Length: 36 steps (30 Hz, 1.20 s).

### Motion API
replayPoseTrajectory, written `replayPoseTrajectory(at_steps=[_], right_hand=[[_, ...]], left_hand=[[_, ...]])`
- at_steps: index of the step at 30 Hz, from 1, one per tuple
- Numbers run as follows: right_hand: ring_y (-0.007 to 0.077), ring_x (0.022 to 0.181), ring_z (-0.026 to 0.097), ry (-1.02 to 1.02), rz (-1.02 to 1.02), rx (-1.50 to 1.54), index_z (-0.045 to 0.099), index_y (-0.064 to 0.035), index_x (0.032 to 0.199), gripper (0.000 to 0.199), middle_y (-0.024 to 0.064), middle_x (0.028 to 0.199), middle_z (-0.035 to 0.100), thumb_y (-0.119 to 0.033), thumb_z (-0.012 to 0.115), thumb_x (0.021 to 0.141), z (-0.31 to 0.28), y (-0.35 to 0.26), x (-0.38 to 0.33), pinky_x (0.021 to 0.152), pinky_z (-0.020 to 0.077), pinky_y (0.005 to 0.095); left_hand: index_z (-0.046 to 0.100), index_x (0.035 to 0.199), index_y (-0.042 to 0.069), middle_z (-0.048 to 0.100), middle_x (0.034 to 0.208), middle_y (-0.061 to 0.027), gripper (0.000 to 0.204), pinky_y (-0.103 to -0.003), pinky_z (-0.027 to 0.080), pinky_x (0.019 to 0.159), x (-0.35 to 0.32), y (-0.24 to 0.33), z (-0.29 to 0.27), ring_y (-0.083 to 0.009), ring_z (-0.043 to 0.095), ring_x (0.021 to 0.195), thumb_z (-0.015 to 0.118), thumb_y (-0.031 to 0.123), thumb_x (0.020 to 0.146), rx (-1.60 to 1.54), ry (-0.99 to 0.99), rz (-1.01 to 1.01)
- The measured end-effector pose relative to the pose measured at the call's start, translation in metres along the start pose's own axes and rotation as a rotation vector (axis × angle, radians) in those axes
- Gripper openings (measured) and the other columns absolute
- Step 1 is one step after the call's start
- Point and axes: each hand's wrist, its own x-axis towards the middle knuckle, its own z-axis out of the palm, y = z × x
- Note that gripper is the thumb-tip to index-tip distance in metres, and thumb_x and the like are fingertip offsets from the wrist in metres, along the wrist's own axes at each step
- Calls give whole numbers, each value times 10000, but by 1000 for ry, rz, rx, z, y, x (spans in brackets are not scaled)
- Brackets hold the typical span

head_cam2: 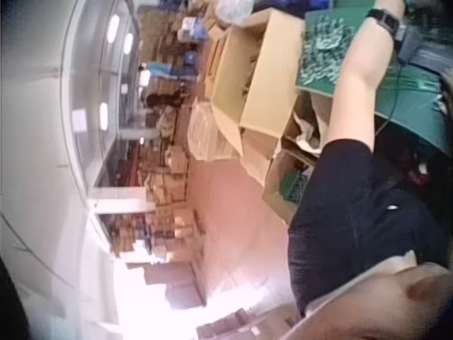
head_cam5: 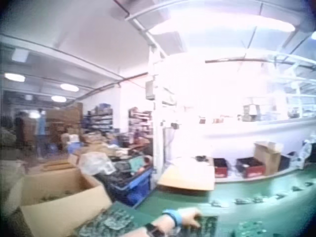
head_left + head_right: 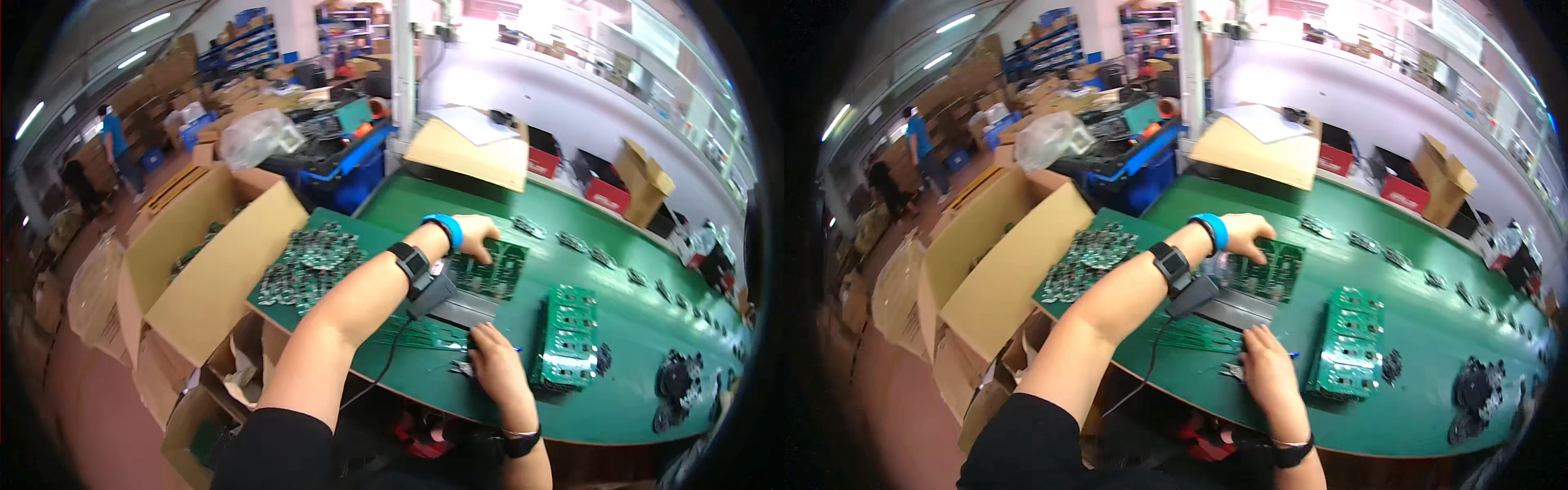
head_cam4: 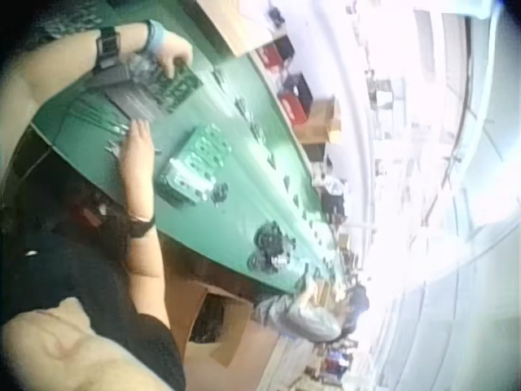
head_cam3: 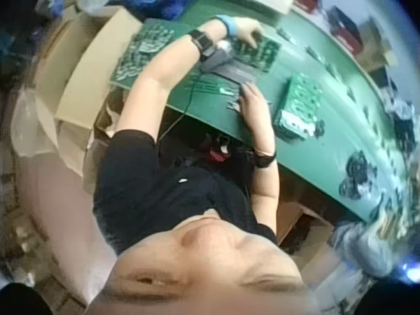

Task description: Assembling and inspecting printed circuit boards on a factory production line.

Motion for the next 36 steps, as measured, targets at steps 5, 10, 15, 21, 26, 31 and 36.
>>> replayPoseTrajectory(at_steps=[5, 10, 15, 21, 26, 31, 36], right_hand=[[151, 742, 537, 541, 376, 404, 413, -2, 1236, 482, 102, 829, 534, -20, 657, 821, -23, -18, 15, 614, 447, 282], [88, 566, 563, 420, 378, 746, 615, 40, 794, 89, 41, 651, 607, -22, 618, 858, -25, -2, 18, 520, 443, 219], [109, 617, 622, 340, 371, 1030, 636, 41, 813, 54, 61, 711, 641, 15, 612, 853, -13, -16, 3, 541, 483, 218], [184, 729, 655, 329, 282, 846, 653, 38, 947, 170, 124, 849, 666, 40, 678, 779, -17, -9, -15, 658, 528, 271], [316, 1197, 452, 438, 22, -46, 528, -110, 1281, 710, 118, 1261, 530, -36, 746, 610, -34, -32, 6, 976, 388, 411], [206, 1075, 558, 485, -435, -438, 613, -124, 1110, 346, 40, 1113, 616, -128, 607, 763, -35, -35, 33, 906, 395, 370], [251, 802, 579, 526, -231, -145, 619, -83, 902, 154, 52, 834, 597, -112, 663, 757, -47, -27, 64, 754, 419, 370]], left_hand=[[624, 959, -19, 665, 837, -147, 426, -354, 493, 708, -54, 25, -24, -237, 625, 777, 753, 303, 711, -175, 93, -24], [640, 889, -15, 624, 713, -33, 370, -274, 452, 601, -80, 43, -25, -100, 539, 664, 671, 351, 845, -360, -38, -55], [655, 849, 4, 572, 692, 41, 394, -235, 411, 578, -88, 24, -9, -44, 467, 632, 618, 394, 893, -554, -163, -141], [644, 799, 19, 496, 637, 80, 384, -242, 351, 527, -75, 13, -2, -31, 406, 599, 622, 391, 892, -649, 50, -242], [657, 836, 13, 557, 673, 61, 342, -241, 401, 566, -92, -11, -20, -32, 452, 635, 619, 346, 900, -473, 41, -192], [645, 1045, -2, 643, 870, 23, 340, -245, 462, 718, -82, 23, -3, -45, 525, 787, 615, 308, 910, -690, -139, -45], [571, 1214, 42, 661, 1004, -97, 399, -312, 484, 820, -99, 32, -28, -163, 605, 879, 582, 314, 922, -450, 45, -65]])
